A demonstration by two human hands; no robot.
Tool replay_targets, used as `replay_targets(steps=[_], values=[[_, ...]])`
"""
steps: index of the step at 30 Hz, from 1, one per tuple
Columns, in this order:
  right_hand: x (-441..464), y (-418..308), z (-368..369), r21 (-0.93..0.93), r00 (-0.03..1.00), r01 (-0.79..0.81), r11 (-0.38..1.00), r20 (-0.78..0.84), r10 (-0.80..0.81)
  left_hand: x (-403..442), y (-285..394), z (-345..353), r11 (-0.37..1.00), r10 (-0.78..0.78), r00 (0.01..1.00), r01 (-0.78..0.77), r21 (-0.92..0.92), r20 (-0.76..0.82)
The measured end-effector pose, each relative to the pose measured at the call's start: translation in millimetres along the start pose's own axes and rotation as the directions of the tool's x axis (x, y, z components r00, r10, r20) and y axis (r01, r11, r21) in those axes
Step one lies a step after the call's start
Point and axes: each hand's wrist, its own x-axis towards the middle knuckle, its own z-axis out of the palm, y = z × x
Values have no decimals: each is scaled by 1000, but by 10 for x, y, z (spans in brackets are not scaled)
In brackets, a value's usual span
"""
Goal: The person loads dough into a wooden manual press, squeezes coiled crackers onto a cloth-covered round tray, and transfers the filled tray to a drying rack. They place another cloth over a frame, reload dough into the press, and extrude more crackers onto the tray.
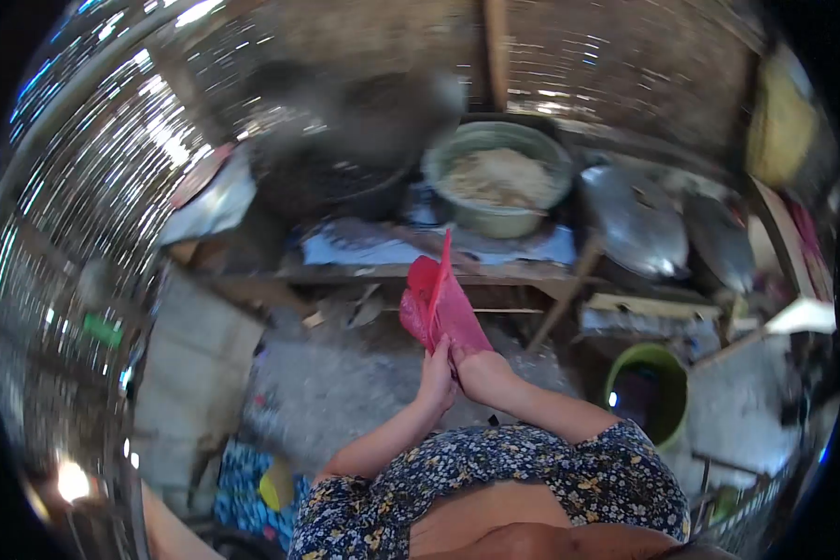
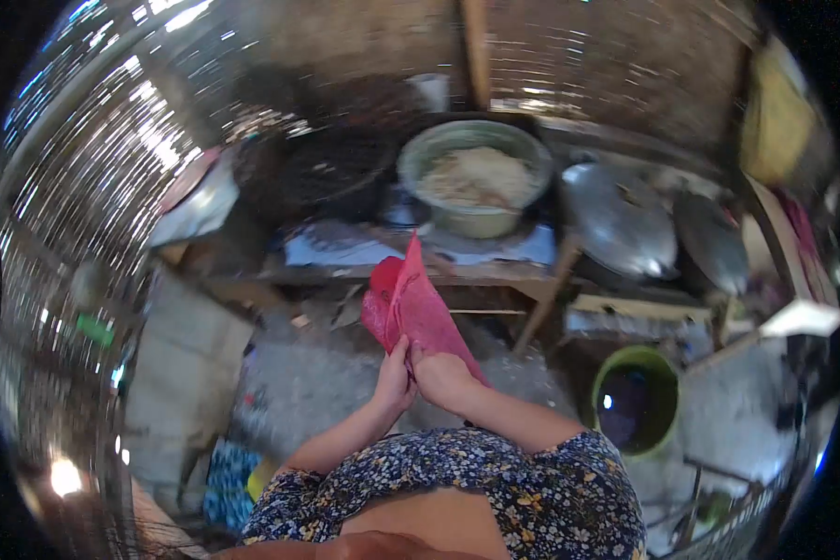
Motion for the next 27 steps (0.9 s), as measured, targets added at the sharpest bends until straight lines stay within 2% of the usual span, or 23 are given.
replay_targets(steps=[2, 5, 7, 12, 13, 16, 19, 20, 21, 22, 23, 25, 26, 27], values=[[188, -549, 5, 27, 998, 58, 998, -29, -57, -139, 479, -415, 999, 23, 999, -25, -43, -35], [401, -1326, -170, 134, 973, 232, 963, -29, -230, -593, 1328, -810, 998, 22, 999, -24, -56, -39], [524, -1724, -180, 166, 963, 270, 948, -32, -268, -773, 1662, -1076, 990, 58, 997, -65, -125, -59], [948, -1608, 60, 281, 920, 390, 877, -80, -383, -549, 1675, -1371, 936, 224, 967, -248, -249, -122], [1065, -1569, 81, 325, 900, 435, 840, -155, -407, -467, 1675, -1420, 944, 236, 960, -264, -197, -154], [1254, -1573, -146, 501, 930, 359, 788, -122, -346, -386, 1809, -1460, 954, 267, 936, -290, -73, -229], [1529, -1300, -302, 572, 932, 308, 760, -21, -363, -149, 1841, -1292, 929, 363, 894, -369, 26, -264], [1624, -1197, -346, 595, 930, 293, 748, 5, -368, -47, 1850, -1186, 920, 378, 889, -393, -5, -257], [1700, -1098, -365, 554, 915, 346, 758, -21, -402, 53, 1852, -1066, 910, 392, 885, -413, -36, -251], [1853, -1332, -457, 515, 908, 381, 768, -50, -417, 68, 2179, -1075, 908, 391, 890, -415, -62, -234], [1884, -1156, -464, 465, 890, 428, 775, -66, -452, 213, 2055, -977, 893, 447, 864, -447, 55, -231], [2030, -922, -425, 615, 926, 282, 736, 26, -376, 424, 1914, -895, 830, 543, 810, -477, 289, -222], [2102, -818, -389, 680, 936, 199, 706, 82, -343, 480, 1874, -853, 842, 536, 812, -492, 222, -231], [2178, -730, -341, 781, 946, 145, 608, 70, -316, 520, 1842, -813, 848, 530, 812, -508, 154, -242]])
